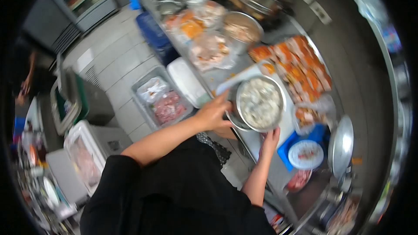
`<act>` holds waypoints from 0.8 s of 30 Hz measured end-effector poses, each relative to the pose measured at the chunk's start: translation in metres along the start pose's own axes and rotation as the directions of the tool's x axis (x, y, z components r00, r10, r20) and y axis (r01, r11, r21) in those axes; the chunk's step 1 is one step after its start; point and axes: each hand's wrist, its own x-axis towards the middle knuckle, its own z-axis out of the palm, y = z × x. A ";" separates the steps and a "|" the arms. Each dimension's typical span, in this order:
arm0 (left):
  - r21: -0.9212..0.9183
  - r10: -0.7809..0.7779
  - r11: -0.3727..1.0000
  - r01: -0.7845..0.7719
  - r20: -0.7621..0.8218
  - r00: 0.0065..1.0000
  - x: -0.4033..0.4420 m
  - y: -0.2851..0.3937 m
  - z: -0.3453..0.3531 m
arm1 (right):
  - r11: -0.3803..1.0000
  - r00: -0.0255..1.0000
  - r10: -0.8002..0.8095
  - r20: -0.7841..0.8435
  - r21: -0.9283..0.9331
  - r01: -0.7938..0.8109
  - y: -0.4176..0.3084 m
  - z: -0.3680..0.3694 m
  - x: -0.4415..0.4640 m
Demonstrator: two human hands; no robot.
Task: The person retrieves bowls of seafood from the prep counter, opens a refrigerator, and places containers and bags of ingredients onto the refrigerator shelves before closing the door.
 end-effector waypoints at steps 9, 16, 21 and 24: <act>-0.174 0.019 0.985 -0.011 0.045 0.999 -0.015 -0.009 -0.022 | 0.961 0.985 -0.093 0.148 0.274 0.049 0.017 0.042 -0.009; -0.129 0.107 0.986 -0.107 -0.008 0.994 -0.080 -0.026 -0.109 | 0.946 0.977 -0.072 0.199 0.324 0.003 0.014 0.117 -0.096; -0.115 -0.014 0.993 0.009 -0.048 0.999 -0.159 -0.059 -0.237 | 0.941 0.961 -0.041 0.274 0.334 -0.055 0.001 0.246 -0.179; -0.002 -0.007 1.000 0.007 -0.097 0.995 -0.207 -0.085 -0.327 | 0.927 0.942 0.018 0.334 0.347 -0.141 -0.004 0.339 -0.227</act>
